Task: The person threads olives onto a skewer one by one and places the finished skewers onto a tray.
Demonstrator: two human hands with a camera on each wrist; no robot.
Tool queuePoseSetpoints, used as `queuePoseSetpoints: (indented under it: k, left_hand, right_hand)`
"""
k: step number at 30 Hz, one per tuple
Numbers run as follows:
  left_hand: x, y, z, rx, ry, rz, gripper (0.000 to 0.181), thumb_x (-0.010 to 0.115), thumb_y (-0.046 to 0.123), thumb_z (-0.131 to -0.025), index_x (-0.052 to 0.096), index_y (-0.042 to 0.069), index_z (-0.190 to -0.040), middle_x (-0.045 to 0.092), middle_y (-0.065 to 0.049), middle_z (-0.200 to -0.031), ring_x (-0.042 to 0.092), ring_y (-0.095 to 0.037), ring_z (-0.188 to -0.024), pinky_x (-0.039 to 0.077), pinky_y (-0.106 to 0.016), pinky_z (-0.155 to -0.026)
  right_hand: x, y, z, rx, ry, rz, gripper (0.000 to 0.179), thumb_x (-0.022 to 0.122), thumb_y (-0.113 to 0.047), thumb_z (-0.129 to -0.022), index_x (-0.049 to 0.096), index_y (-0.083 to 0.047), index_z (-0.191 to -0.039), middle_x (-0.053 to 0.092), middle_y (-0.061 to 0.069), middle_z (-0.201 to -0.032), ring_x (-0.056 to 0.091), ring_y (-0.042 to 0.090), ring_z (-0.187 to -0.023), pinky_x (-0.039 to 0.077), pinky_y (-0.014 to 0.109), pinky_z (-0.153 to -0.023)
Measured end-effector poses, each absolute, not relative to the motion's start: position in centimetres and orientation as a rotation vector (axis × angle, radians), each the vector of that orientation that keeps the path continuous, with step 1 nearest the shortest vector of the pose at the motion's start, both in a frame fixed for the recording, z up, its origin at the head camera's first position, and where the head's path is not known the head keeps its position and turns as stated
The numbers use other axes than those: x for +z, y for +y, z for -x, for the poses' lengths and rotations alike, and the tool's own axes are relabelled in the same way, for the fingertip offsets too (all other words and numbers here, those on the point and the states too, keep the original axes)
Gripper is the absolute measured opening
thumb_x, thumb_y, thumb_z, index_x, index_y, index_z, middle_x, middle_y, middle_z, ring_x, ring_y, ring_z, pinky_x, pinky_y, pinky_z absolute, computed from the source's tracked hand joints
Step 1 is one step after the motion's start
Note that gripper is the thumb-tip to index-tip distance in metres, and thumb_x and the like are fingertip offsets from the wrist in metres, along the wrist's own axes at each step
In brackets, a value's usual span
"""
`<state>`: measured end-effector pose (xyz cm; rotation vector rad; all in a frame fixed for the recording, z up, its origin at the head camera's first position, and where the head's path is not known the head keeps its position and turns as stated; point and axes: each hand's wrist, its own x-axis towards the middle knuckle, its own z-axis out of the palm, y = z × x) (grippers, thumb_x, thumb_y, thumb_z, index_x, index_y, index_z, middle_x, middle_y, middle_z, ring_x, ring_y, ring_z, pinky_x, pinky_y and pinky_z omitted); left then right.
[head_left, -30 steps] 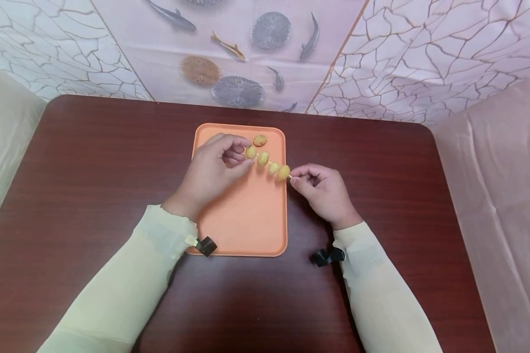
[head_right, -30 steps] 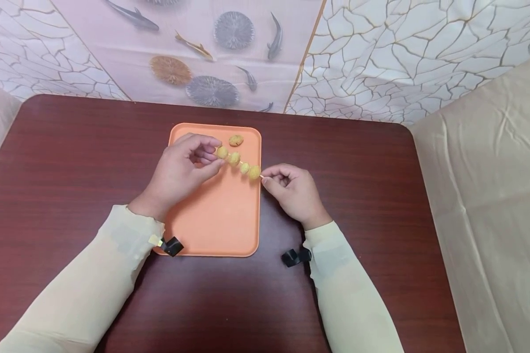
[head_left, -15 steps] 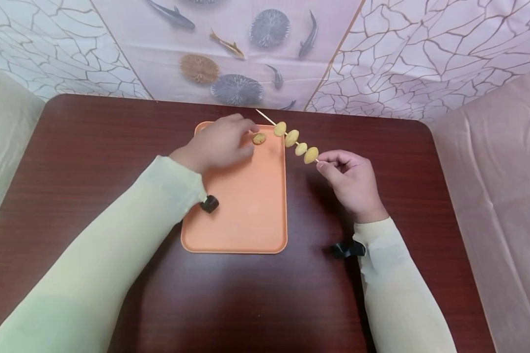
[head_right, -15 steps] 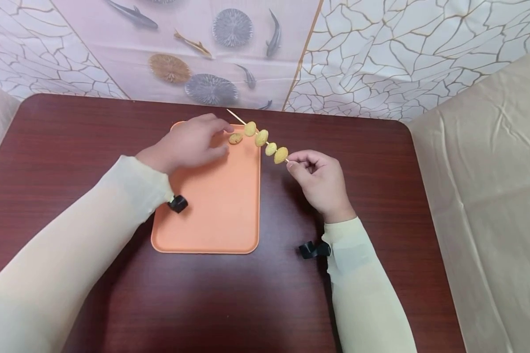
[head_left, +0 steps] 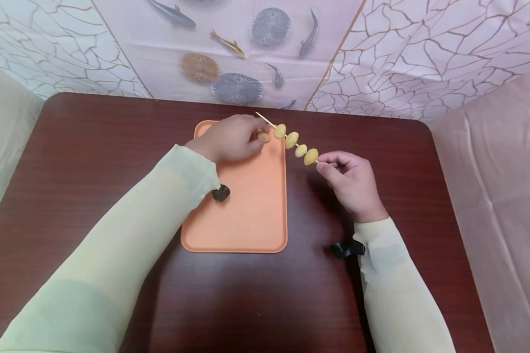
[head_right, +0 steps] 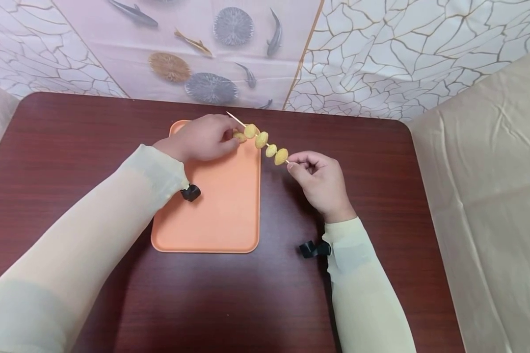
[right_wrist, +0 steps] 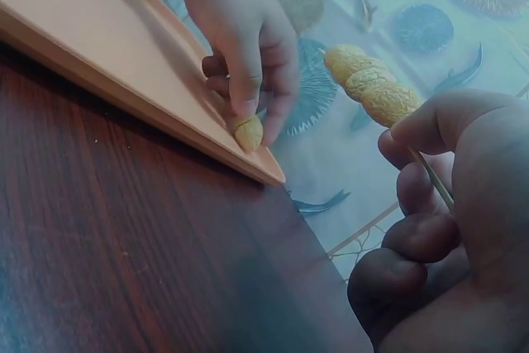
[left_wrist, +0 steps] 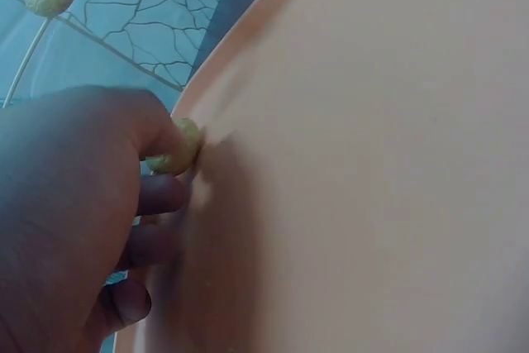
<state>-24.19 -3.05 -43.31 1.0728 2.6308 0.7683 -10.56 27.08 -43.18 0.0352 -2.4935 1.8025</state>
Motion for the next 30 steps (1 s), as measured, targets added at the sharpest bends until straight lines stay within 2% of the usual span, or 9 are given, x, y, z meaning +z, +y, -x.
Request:
queuePoseSetpoints:
  k: [3,8,13,15,20,23,30]
  left_hand:
    - [-43.4,-3.1,24.2,0.812,2.626,-1.057,0.029,0.066,0.027,-0.109,0.073,0.011,-0.132,0.074,-0.005,-0.104,0.067,-0.021,-0.100,0.055,-0.036,-0.099]
    - [-43.8,-3.2,24.2,0.881,2.620,-1.077,0.025,0.080,0.023,-0.102,0.071,0.009,-0.120,0.067,-0.008,-0.105,0.061,-0.023,-0.102,0.052,-0.038,-0.099]
    - [-44.1,-3.3,23.8,0.930,2.617,-1.076,0.022,0.084,0.022,-0.100,0.070,0.011,-0.112,0.069,-0.007,-0.100,0.064,-0.023,-0.097,0.053,-0.038,-0.094]
    - [-44.2,-3.4,23.6,0.989,2.608,-1.039,0.023,0.085,0.022,-0.099,0.070,0.012,-0.114,0.072,-0.005,-0.100,0.066,-0.020,-0.096,0.055,-0.035,-0.094]
    - [-44.0,-4.4,22.6,1.230,2.565,-0.888,0.034,0.087,0.021,-0.098,0.077,0.016,-0.130,0.077,0.003,-0.111,0.072,-0.011,-0.096,0.060,-0.030,-0.094]
    - [-43.3,-5.1,22.0,1.346,2.552,-0.742,0.036,0.087,0.022,-0.098,0.079,0.020,-0.133,0.079,0.006,-0.116,0.074,-0.010,-0.099,0.062,-0.030,-0.094]
    - [-41.9,-6.6,20.6,1.560,2.514,-0.460,0.035,0.087,0.013,-0.098,0.076,0.015,-0.130,0.076,-0.002,-0.127,0.074,-0.017,-0.105,0.062,-0.029,-0.096]
  right_hand:
    - [-43.0,27.1,10.5,1.805,-2.495,-0.031,0.019,0.077,-0.010,-0.103,0.079,0.007,-0.111,0.054,-0.008,-0.066,0.043,0.010,-0.056,0.033,0.024,-0.047]
    - [-42.9,27.0,10.5,1.821,-2.493,-0.039,0.020,0.077,-0.010,-0.103,0.078,0.008,-0.111,0.055,-0.008,-0.067,0.044,0.010,-0.056,0.033,0.024,-0.046]
    - [-42.8,26.9,10.4,1.831,-2.490,-0.042,0.021,0.076,-0.009,-0.103,0.078,0.009,-0.112,0.054,-0.009,-0.068,0.044,0.009,-0.055,0.033,0.024,-0.046]
    - [-42.8,26.9,10.4,1.828,-2.492,-0.043,0.021,0.077,-0.009,-0.103,0.078,0.010,-0.112,0.054,-0.008,-0.067,0.044,0.009,-0.055,0.033,0.024,-0.046]
    - [-42.7,27.1,10.3,1.811,-2.508,-0.046,0.022,0.077,-0.010,-0.103,0.078,0.010,-0.112,0.055,-0.008,-0.067,0.044,0.010,-0.056,0.033,0.024,-0.047]
    - [-42.7,27.2,10.3,1.798,-2.525,-0.044,0.022,0.078,-0.011,-0.103,0.079,0.009,-0.113,0.056,-0.008,-0.067,0.044,0.009,-0.056,0.034,0.024,-0.047]
    - [-42.7,27.3,10.1,1.781,-2.558,-0.042,0.021,0.079,-0.012,-0.103,0.080,0.006,-0.112,0.056,-0.009,-0.067,0.045,0.010,-0.057,0.037,0.024,-0.048]
